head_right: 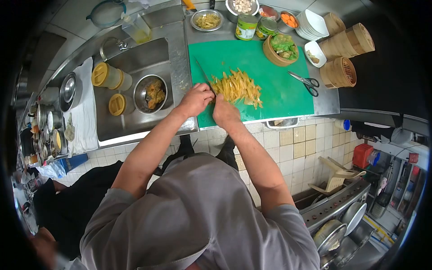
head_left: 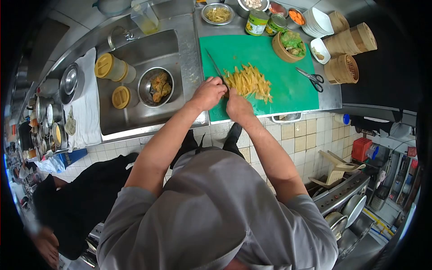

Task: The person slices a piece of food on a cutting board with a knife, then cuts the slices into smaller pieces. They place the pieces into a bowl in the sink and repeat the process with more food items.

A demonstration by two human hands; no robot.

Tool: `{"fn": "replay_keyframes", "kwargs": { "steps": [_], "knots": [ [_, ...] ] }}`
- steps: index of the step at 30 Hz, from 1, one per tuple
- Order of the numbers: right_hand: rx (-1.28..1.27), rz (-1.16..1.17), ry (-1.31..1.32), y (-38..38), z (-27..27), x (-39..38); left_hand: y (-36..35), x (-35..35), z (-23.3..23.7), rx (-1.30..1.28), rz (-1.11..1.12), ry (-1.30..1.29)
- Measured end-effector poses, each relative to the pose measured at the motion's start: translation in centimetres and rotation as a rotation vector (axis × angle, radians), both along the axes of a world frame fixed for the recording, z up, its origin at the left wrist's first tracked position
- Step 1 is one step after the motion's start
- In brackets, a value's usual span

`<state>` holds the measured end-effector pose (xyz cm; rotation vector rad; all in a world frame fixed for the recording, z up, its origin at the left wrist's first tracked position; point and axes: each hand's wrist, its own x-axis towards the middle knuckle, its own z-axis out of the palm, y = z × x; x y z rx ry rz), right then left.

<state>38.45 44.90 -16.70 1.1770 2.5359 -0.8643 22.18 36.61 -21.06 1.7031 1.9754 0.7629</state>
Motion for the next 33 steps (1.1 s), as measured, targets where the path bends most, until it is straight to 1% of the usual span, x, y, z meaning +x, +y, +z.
{"fn": "replay_keyframes", "kwargs": {
  "steps": [2, 4, 7, 9, 12, 14, 17, 19, 21, 22, 24, 25, 27, 30, 33],
  "knots": [
    [-0.029, 0.03, 0.004, 0.9, 0.1, 0.1, 0.1, 0.1, 0.5, -0.019, 0.006, 0.007],
    [-0.062, 0.066, 0.01, 1.5, 1.5, 0.3, 0.0, 0.1, 0.8, -0.041, 0.018, 0.016],
    [-0.072, 0.108, -0.031, 1.0, 4.1, 1.6, -0.1, 0.1, 0.8, -0.04, 0.012, 0.018],
    [-0.08, 0.103, -0.111, -0.1, 5.0, 2.6, -0.1, 0.2, 0.4, -0.036, 0.011, 0.052],
    [-0.081, 0.107, -0.057, -1.4, 3.5, 4.3, -0.1, 0.2, 0.9, -0.056, 0.013, 0.058],
    [-0.083, 0.076, -0.055, -1.8, 0.3, 4.1, -0.1, 0.1, 0.8, -0.053, 0.02, 0.053],
    [-0.071, 0.029, -0.039, -1.6, -0.3, 2.4, -0.3, 0.3, 0.7, -0.055, 0.015, 0.046],
    [-0.053, 0.019, -0.015, -0.5, 0.4, 1.1, -0.3, -0.1, 0.3, -0.054, 0.01, 0.053],
    [-0.051, 0.081, -0.031, 0.8, 1.6, 0.8, -0.1, -0.7, 0.4, 0.089, 0.071, -0.142],
    [-0.047, 0.079, -0.028, 1.1, 2.3, 0.9, -0.1, -0.9, 0.9, 0.094, 0.069, -0.139],
    [-0.062, 0.109, -0.022, 0.7, 3.4, 1.8, -1.0, -0.6, 1.4, -0.116, 0.131, -0.165],
    [-0.064, 0.111, -0.024, 0.4, 3.6, 2.3, -1.3, -0.3, 1.0, -0.118, 0.133, -0.166],
    [-0.092, 0.096, -0.031, -0.3, 4.0, 2.9, -1.5, 0.0, 0.4, -0.024, 0.056, -0.067],
    [-0.069, 0.071, -0.04, -1.6, 3.1, 3.6, -1.1, 0.0, 0.3, -0.022, 0.064, -0.062],
    [-0.037, 0.039, -0.046, -1.9, -0.1, 2.3, -0.9, -0.1, 0.6, -0.035, 0.049, -0.067]
  ]
}}
